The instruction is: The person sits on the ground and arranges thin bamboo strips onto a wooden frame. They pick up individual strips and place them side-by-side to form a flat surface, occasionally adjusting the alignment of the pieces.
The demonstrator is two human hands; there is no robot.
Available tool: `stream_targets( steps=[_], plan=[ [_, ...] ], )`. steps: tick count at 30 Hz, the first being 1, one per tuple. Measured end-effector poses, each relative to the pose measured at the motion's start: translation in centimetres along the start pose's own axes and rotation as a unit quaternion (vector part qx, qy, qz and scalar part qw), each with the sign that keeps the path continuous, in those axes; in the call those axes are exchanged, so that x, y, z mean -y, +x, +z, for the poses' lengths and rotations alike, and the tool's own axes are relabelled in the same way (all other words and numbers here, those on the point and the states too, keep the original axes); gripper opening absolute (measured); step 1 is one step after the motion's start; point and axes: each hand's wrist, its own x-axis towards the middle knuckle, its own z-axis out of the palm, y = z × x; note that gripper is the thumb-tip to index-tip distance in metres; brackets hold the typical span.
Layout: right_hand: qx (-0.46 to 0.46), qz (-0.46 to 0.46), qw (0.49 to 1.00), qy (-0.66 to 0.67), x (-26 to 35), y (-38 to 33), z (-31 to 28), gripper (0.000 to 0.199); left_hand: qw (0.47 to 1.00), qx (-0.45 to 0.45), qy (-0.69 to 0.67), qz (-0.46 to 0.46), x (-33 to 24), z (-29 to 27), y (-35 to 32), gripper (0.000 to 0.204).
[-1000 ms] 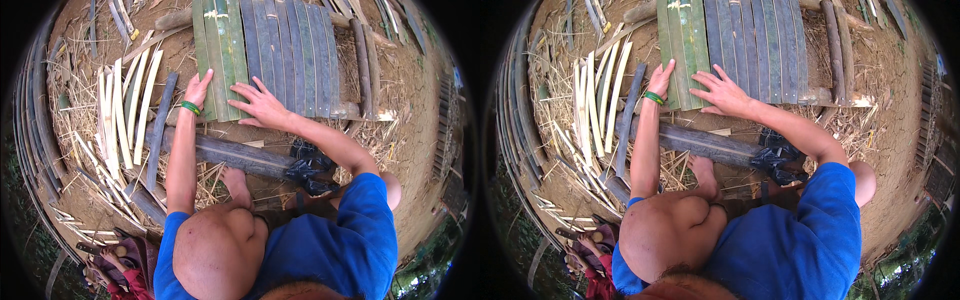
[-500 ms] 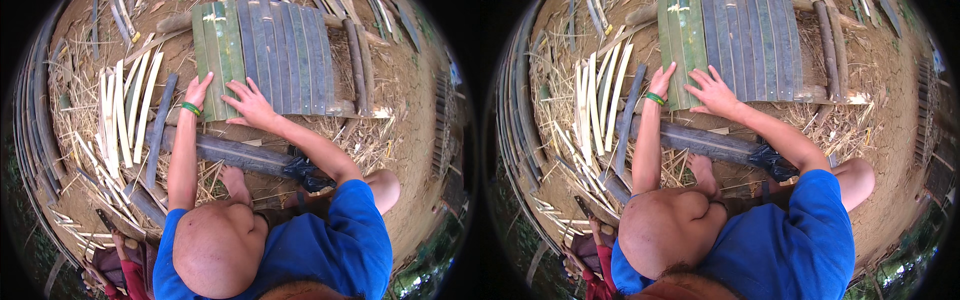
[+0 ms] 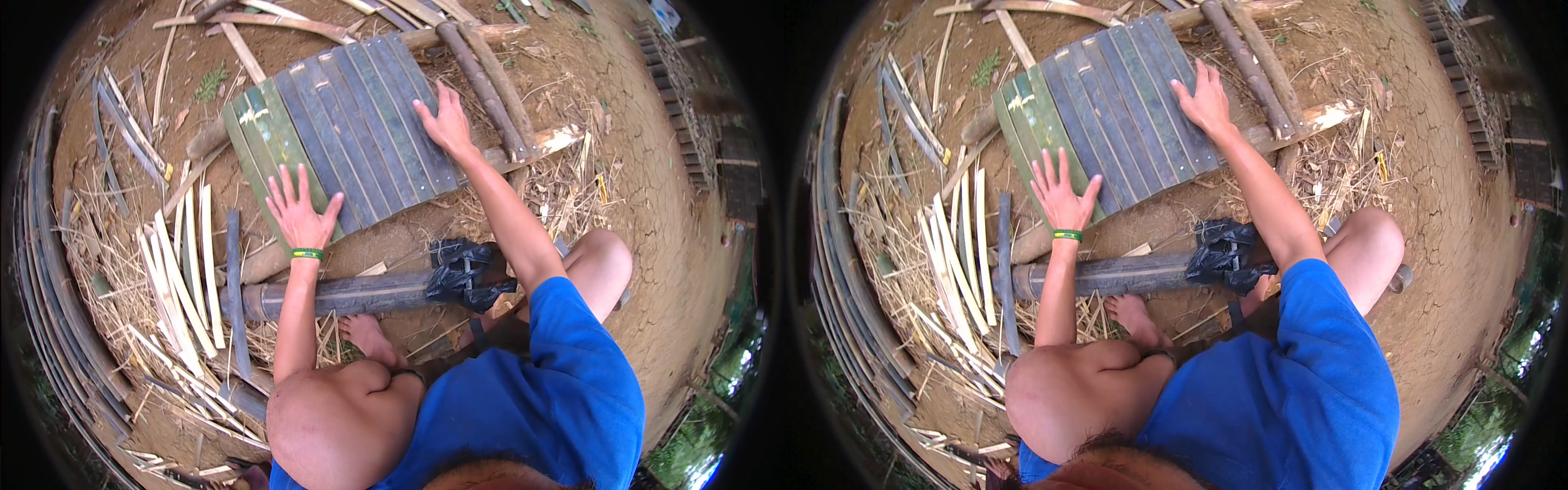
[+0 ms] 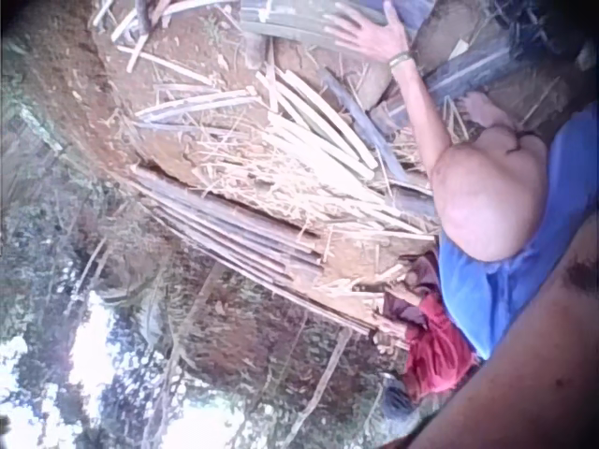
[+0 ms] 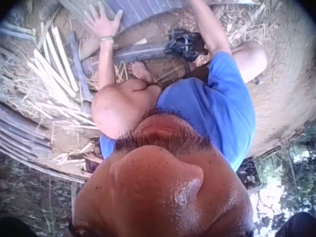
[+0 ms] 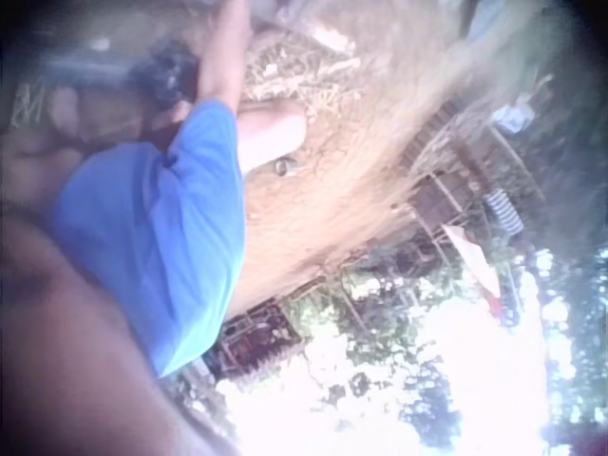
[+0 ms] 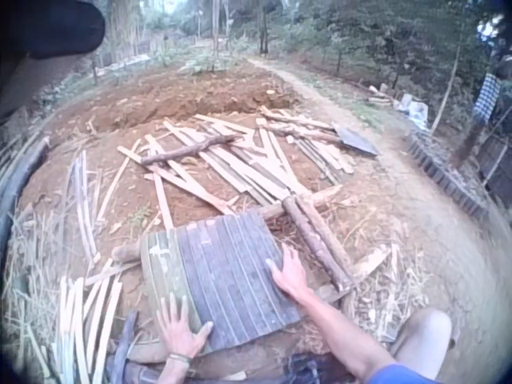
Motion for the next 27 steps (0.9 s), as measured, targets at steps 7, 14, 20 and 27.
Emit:
stream_targets(
  steps=[7,14,20,27],
  plan=[
    [0.073,-0.062,0.995,-0.013,-3.5,-0.1,1.1,0.083,0.995,0.062,0.075,-0.027,-1.2,1.8,-0.1,0.085],
    [0.136,-0.004,0.989,-0.054,-2.4,-0.3,-0.1,0.08,0.992,0.071,0.1,-0.029,-1.3,2.1,-0.5,0.087],
    [0.222,-0.016,0.946,-0.235,1.2,1.7,-3.2,0.084,0.978,0.182,0.094,-0.049,0.0,1.0,0.5,0.1],
    [0.293,-0.112,0.933,-0.175,5.7,2.0,-10.9,0.041,0.961,0.263,0.081,0.002,1.8,-4.6,3.7,0.102]
  ],
)
